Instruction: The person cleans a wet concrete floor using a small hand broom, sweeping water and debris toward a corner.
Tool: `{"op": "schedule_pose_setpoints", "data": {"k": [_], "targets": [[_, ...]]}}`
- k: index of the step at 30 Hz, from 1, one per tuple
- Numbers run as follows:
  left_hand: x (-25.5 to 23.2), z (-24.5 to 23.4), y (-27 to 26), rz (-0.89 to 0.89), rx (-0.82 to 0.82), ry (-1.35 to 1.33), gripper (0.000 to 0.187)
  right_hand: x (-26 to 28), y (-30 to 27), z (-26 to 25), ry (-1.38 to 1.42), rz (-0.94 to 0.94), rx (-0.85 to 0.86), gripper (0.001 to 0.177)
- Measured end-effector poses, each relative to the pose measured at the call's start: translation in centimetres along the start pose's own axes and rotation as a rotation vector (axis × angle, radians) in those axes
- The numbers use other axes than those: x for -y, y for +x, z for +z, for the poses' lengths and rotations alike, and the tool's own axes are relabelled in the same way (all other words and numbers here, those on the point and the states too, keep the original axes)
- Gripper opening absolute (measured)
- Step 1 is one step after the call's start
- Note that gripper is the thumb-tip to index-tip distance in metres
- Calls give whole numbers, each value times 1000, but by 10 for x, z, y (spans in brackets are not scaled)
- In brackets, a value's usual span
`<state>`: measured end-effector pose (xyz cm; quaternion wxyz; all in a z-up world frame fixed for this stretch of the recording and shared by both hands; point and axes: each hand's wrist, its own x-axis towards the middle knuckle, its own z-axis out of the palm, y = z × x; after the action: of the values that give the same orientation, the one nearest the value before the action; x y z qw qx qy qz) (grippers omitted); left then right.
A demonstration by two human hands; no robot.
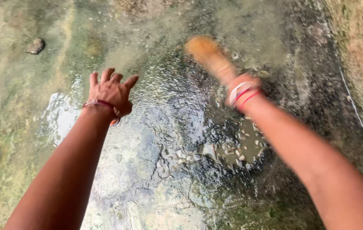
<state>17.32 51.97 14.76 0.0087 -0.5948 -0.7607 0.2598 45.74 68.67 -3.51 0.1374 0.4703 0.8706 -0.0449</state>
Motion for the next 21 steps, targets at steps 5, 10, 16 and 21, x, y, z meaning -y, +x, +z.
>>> {"op": "schedule_pose_setpoints", "data": {"k": [5, 10, 16, 21], "targets": [[23, 19, -22, -68, 37, 2, 86, -7, 18, -1, 16, 107, 38, 63], [0, 16, -7, -49, 29, -20, 81, 131, -32, 56, 217, -105, 96, 38], [-22, -18, 10, 16, -97, -53, 79, 139, -72, 43, 137, -433, 143, 36], [-6, -3, -8, -9, -23, -23, 81, 5, -14, 8, 76, 95, 60, 45]]}}
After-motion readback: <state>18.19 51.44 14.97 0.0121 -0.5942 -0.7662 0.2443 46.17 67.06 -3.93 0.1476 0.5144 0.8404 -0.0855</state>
